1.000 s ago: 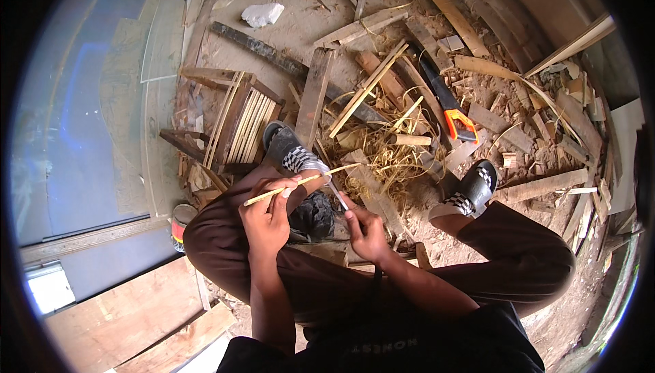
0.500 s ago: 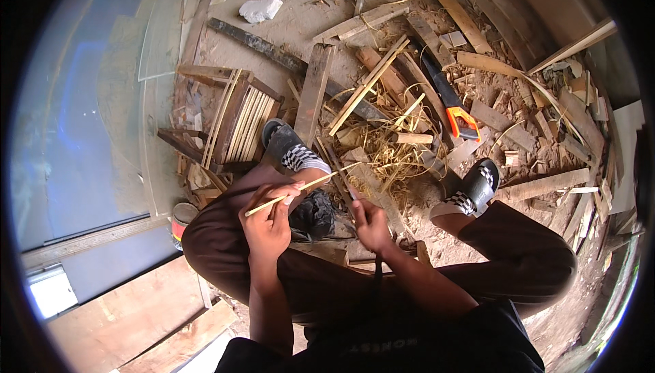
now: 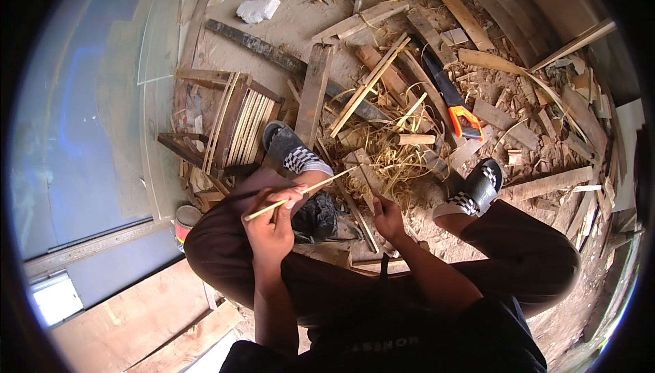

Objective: The person sits on the floor and uses a knife to shave a thin wooden stick, repeatedly scraping along its length to remove thin strips of wood. The person occasionally lifts the stick to inspect the shaved surface and continues the process until the end of the clip.

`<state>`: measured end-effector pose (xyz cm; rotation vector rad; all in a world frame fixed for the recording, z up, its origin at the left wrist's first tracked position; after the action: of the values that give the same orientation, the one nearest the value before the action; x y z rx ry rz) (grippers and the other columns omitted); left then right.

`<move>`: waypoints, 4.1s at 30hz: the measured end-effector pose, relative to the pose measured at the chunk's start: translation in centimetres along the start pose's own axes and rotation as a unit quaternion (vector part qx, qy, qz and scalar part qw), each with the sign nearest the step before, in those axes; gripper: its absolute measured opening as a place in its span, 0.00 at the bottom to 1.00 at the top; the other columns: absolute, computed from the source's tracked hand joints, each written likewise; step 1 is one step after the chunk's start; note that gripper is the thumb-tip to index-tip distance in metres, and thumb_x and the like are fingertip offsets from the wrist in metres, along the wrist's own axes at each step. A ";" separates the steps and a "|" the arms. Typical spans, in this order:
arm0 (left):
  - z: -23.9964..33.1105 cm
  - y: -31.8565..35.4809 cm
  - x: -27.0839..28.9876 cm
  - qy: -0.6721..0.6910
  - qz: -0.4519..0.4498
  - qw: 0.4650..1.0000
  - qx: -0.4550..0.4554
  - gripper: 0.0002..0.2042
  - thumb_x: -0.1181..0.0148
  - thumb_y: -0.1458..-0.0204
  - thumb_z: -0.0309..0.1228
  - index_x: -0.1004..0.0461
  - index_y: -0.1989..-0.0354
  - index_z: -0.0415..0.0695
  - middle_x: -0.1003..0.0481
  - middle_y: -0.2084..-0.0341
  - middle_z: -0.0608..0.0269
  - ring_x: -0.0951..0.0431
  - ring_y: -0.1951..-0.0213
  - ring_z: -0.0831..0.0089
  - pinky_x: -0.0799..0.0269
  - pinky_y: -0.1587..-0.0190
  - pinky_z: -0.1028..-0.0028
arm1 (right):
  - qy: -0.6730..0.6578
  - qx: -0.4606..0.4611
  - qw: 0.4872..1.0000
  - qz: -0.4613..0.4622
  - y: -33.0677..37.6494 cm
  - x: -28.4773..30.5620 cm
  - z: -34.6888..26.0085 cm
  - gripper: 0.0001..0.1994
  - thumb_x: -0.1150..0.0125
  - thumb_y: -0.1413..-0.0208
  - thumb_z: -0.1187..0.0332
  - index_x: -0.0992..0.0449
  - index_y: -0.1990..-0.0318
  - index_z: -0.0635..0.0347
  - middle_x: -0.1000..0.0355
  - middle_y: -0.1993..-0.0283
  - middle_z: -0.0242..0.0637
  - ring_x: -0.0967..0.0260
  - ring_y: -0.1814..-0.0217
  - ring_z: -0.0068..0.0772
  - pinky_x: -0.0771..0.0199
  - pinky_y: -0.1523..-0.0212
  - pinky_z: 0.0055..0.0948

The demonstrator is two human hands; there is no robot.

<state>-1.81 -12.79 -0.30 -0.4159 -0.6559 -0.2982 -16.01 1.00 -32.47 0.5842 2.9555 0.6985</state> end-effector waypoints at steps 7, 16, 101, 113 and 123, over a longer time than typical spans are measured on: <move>-1.6 0.8 0.3 0.041 0.034 0.998 0.041 0.03 0.45 0.44 0.15 0.24 0.67 0.33 0.19 0.68 0.54 0.18 0.65 0.61 0.23 0.57 0.68 | 0.005 0.017 0.999 -0.031 1.3 -1.4 -1.1 0.20 0.50 0.29 0.62 0.28 0.37 0.64 0.26 0.66 0.31 0.34 0.64 0.20 0.32 0.60 0.22; -2.4 1.1 0.2 0.032 0.023 0.997 0.066 0.03 0.44 0.43 0.17 0.24 0.66 0.34 0.20 0.70 0.55 0.18 0.65 0.62 0.23 0.58 0.69 | 0.069 -0.010 0.997 -0.020 2.1 -1.2 0.5 0.22 0.52 0.31 0.55 0.28 0.36 0.57 0.23 0.58 0.63 0.20 0.52 0.51 0.25 0.50 0.40; -4.1 3.3 -0.6 0.122 0.142 0.971 0.149 0.05 0.49 0.36 0.19 0.29 0.63 0.28 0.25 0.61 0.53 0.19 0.54 0.60 0.15 0.53 0.63 | 0.089 -0.048 0.995 -0.006 0.0 -0.4 4.2 0.20 0.52 0.29 0.59 0.27 0.38 0.61 0.26 0.71 0.44 0.32 0.71 0.30 0.32 0.68 0.33; -3.3 2.9 -0.4 0.120 0.174 0.965 0.156 0.05 0.49 0.38 0.17 0.27 0.62 0.26 0.22 0.64 0.51 0.18 0.60 0.66 0.16 0.55 0.68 | 0.063 -0.037 0.997 -0.007 -0.8 -0.6 0.5 0.21 0.50 0.29 0.60 0.27 0.39 0.66 0.30 0.76 0.37 0.38 0.73 0.21 0.34 0.71 0.28; -0.9 3.3 -0.2 -0.042 0.166 0.983 0.067 0.05 0.45 0.42 0.15 0.23 0.62 0.30 0.20 0.67 0.52 0.16 0.65 0.65 0.16 0.61 0.71 | -0.022 0.176 0.982 -0.070 5.4 -4.9 -16.2 0.19 0.49 0.31 0.68 0.30 0.36 0.62 0.22 0.54 0.59 0.20 0.54 0.51 0.22 0.56 0.41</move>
<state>-0.21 -10.32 -2.02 -0.4025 -0.6718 0.0816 -11.72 -3.22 -15.73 0.3955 3.0583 0.1486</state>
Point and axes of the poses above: each hand's wrist, its own y-axis away from the middle knuckle, its own x-axis out of the back of the hand, z = x × y, the point moved 10 cm from there along -y, towards the middle knuckle
